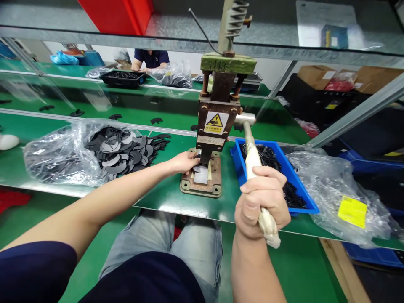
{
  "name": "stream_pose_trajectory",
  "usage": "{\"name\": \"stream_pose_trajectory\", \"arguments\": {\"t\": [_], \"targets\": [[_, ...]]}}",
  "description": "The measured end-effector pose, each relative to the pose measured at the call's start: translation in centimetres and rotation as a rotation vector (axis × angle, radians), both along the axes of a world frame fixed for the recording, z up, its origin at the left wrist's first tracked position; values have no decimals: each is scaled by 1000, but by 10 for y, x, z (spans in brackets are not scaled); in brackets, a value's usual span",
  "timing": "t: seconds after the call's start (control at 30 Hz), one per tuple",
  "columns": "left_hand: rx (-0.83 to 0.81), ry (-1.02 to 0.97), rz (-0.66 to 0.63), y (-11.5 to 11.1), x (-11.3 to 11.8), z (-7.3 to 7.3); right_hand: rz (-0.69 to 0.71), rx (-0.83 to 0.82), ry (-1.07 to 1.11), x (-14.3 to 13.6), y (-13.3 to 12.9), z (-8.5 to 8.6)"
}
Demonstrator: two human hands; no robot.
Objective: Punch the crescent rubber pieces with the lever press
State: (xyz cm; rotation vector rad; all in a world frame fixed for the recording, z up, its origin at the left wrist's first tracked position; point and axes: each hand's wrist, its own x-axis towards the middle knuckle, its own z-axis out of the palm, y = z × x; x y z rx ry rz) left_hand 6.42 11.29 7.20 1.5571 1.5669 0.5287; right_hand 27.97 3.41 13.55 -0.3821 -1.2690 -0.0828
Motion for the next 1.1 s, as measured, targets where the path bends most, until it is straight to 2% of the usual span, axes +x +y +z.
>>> {"name": "stream_pose_trajectory", "arguments": {"t": [0.17, 0.3, 0.4, 0.5, 0.6, 0.67, 0.77, 0.83, 0.9, 1.0, 1.1], "targets": [[178, 121, 25, 7, 4, -9, -10, 44, 14, -1, 6, -2], [189, 121, 28, 7, 5, -9, 4, 80, -10, 1, 7, 0], [254, 72, 32, -6, 4, -9, 16, 88, -33, 2, 9, 2], [305, -94, -18, -28, 0, -11, 21, 108, -27, 2, 10, 4], [372, -151, -145, -45, -18, -12, 7, 100, -17, 3, 11, 3], [489, -29, -155, -44, -47, -10, -8, 70, -10, 4, 11, 2], [608, 335, -46, -23, -112, -1, -10, 71, 5, 5, 11, 0], [594, 562, 42, 0, -158, 7, -2, 85, 10, 5, 11, -1], [536, 715, 83, 25, -194, 17, 4, 78, 10, 5, 11, -2], [408, 818, 62, 58, -217, 28, 9, 64, 10, 5, 9, -2], [277, 854, 25, 87, -208, 28, 23, 79, 0, 5, 7, -2]]}}
